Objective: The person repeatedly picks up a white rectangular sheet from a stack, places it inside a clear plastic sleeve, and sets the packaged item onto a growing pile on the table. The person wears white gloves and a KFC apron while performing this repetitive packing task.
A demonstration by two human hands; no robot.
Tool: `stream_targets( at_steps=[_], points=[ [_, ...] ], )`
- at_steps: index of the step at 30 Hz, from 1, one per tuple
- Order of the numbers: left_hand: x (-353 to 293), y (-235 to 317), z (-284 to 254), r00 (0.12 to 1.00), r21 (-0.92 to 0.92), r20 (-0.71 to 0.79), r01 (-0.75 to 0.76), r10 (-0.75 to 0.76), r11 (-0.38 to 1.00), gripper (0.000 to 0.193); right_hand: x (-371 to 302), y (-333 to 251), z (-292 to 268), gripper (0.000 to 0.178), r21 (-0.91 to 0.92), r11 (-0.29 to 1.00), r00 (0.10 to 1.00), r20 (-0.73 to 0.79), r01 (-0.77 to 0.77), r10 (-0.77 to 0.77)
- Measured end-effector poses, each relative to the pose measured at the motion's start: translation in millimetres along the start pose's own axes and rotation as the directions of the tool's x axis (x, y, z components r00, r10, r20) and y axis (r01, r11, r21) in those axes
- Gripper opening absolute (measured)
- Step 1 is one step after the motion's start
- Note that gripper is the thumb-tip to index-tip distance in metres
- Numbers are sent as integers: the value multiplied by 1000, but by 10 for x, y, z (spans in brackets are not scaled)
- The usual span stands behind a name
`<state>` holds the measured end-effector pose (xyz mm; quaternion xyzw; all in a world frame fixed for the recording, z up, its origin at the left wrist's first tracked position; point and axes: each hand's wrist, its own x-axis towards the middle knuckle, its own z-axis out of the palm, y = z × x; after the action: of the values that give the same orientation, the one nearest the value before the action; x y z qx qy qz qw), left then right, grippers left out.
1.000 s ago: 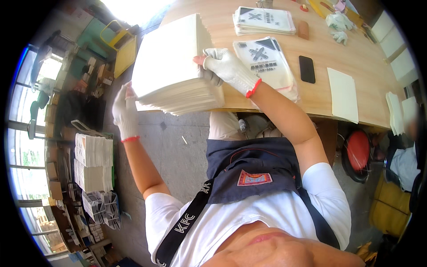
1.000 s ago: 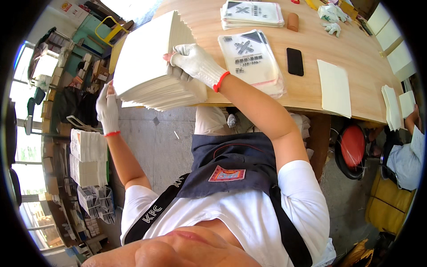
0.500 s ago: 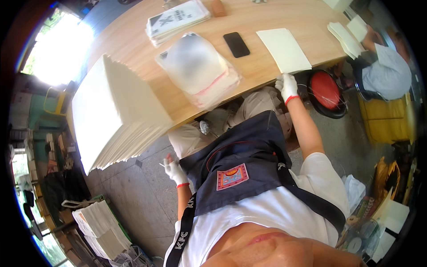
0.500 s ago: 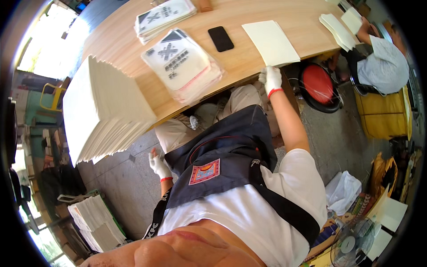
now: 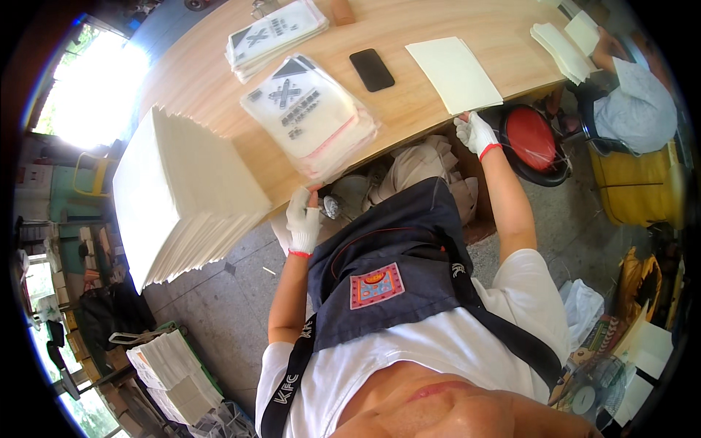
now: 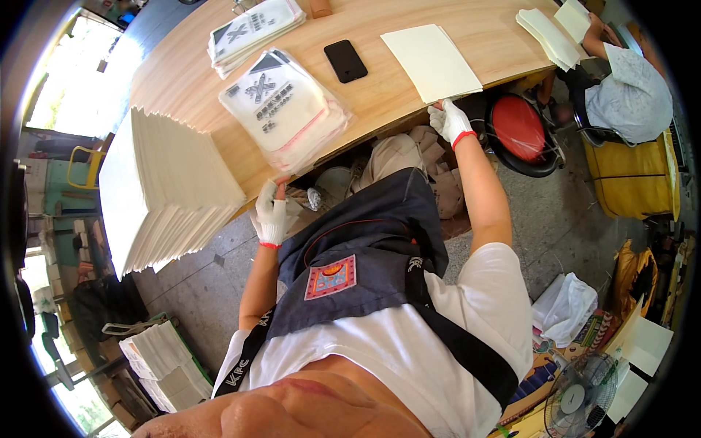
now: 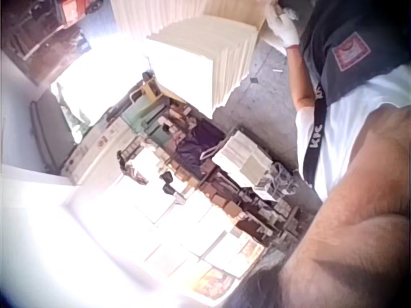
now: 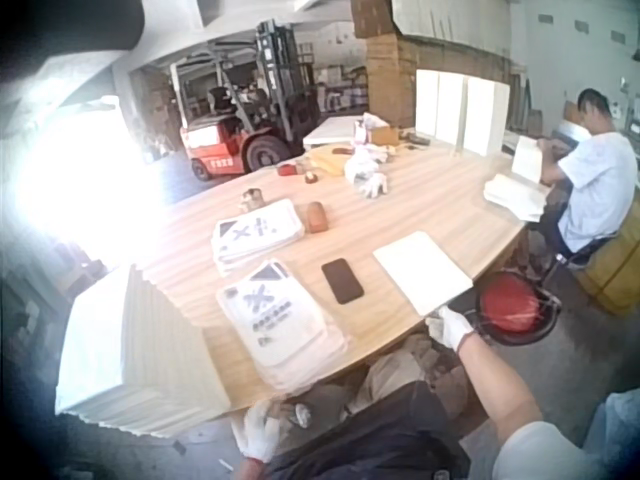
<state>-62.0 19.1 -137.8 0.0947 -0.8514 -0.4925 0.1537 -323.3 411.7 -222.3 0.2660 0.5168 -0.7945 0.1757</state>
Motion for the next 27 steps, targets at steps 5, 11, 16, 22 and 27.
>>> stream_targets(
  at_steps=[5, 11, 16, 22, 27],
  points=[
    [215, 102, 76, 993, 24, -19, -120, 120, 992, 17, -86, -18, 98, 31, -114, 993, 1000, 12, 0, 1],
    [326, 194, 104, 997, -8, 28, -70, 71, 997, 17, 214, 61, -79, 32, 115, 993, 995, 98, 17, -29],
    [608, 214, -10, 995, 243, 28, -100, 96, 965, 20, 137, -189, 142, 31, 271, 962, 1000, 19, 13, -19],
    [1181, 12, 84, 981, 742, 191, -169, 38, 649, 21, 405, -604, 104, 10, 227, 961, 987, -65, 158, -147],
    [1299, 58, 121, 977, 848, 196, -129, -78, 515, 26, -165, -627, 79, 25, 120, 959, 891, 357, 255, -282]
  ],
)
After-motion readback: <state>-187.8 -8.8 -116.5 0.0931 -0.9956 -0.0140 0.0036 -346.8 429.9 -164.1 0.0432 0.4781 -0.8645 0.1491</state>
